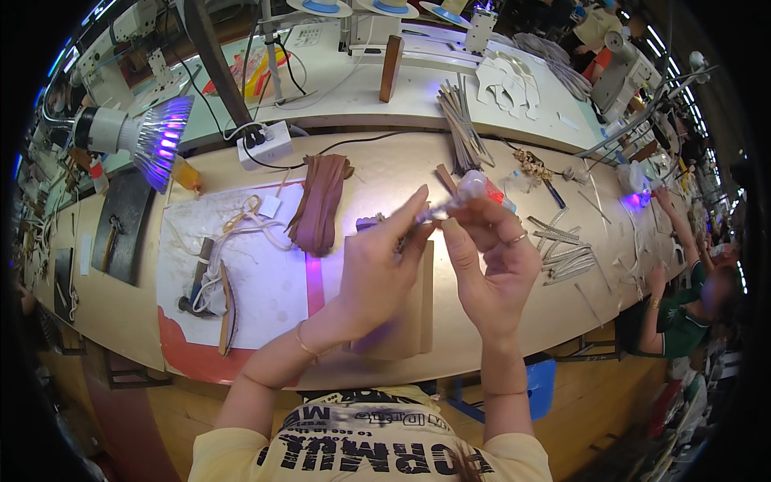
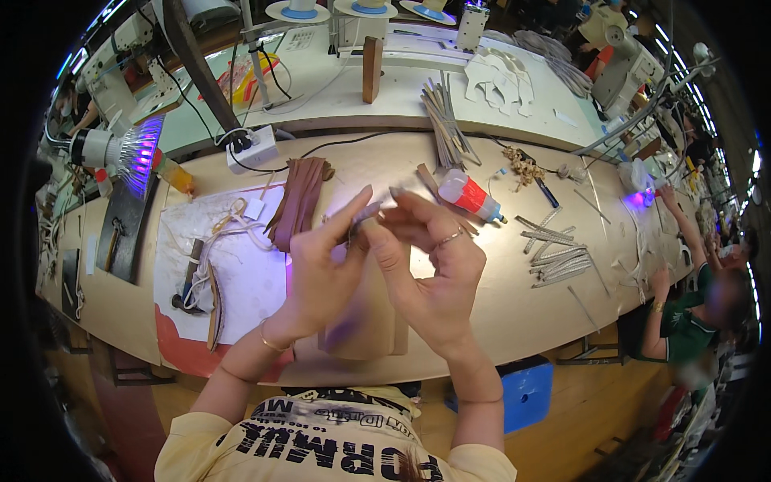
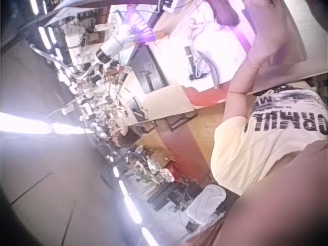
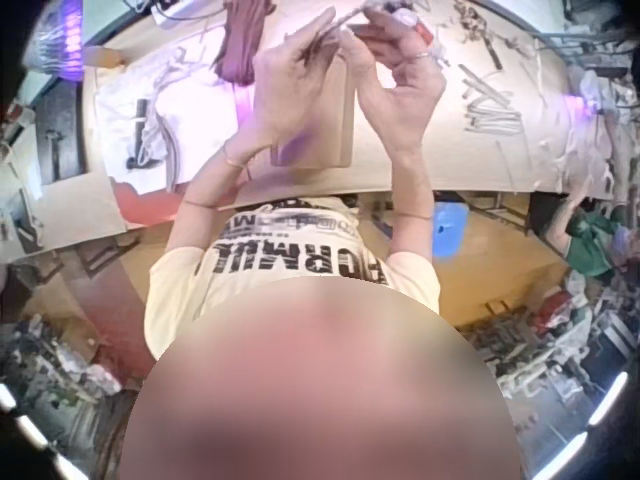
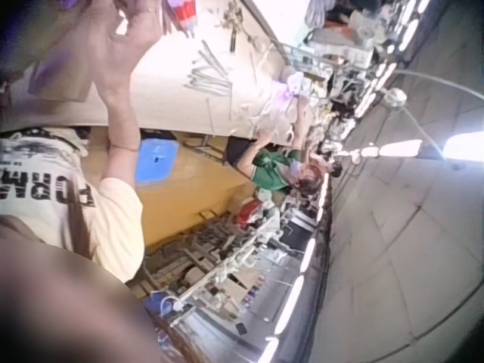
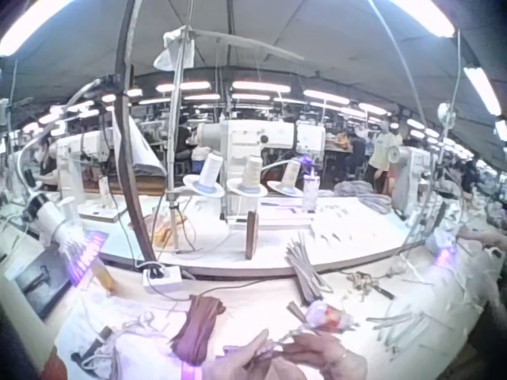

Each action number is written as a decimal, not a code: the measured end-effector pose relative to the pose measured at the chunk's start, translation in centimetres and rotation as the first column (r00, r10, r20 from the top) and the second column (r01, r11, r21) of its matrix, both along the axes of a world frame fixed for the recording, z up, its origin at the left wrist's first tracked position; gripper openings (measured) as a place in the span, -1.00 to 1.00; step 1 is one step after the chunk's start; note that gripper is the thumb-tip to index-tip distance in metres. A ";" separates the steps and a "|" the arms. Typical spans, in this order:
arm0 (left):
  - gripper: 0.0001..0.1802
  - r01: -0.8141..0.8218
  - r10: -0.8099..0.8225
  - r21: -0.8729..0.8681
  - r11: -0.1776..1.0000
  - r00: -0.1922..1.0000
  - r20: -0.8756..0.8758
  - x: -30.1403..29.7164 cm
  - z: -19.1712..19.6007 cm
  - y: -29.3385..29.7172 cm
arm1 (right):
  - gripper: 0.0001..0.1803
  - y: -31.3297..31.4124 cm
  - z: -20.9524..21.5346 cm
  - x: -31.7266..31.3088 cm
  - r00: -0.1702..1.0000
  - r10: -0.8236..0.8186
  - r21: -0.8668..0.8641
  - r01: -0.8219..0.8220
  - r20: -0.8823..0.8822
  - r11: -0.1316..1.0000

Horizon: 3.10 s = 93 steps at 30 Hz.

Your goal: The person assembles decorative braided strips by wrapping them around a curved cardboard form, applying glue from a bottle, and pressing the braids into place. They handle multiple braided strips and cardboard pieces, arranging them on the workbench.

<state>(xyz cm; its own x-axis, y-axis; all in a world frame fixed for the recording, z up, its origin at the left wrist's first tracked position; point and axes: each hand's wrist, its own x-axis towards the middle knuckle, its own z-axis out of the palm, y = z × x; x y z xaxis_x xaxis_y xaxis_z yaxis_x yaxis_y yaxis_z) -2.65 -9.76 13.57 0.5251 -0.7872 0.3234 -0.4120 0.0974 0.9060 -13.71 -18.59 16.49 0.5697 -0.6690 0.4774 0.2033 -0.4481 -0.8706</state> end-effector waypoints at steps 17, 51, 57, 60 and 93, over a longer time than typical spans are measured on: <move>-0.64 0.058 -0.080 -0.056 0.997 0.659 -0.748 3.2 -1.8 -1.6 | -0.37 0.9 -5.2 0.2 0.945 -0.045 -0.167 -0.010 -0.323 0.986; -0.75 0.287 -0.118 0.115 0.951 0.681 -0.723 4.6 -1.7 -1.3 | -0.86 -1.8 -8.3 -1.1 0.936 0.165 -0.040 -0.187 -0.312 0.982; -0.76 0.176 -0.082 0.064 0.982 0.712 -0.697 4.0 -1.6 -1.3 | -0.93 -1.2 -7.5 -0.7 0.940 0.074 -0.098 -0.113 -0.334 0.989; -0.78 0.156 -0.087 0.041 0.987 0.727 -0.681 4.0 -1.6 -1.2 | -0.94 0.1 -7.1 -0.7 0.937 0.124 0.141 -0.082 -0.325 0.987; -0.82 0.501 -0.397 -0.211 0.839 0.302 -0.867 5.4 -1.1 3.3 | -0.73 0.7 -5.7 -5.9 0.880 -0.474 -0.927 0.157 -0.026 0.341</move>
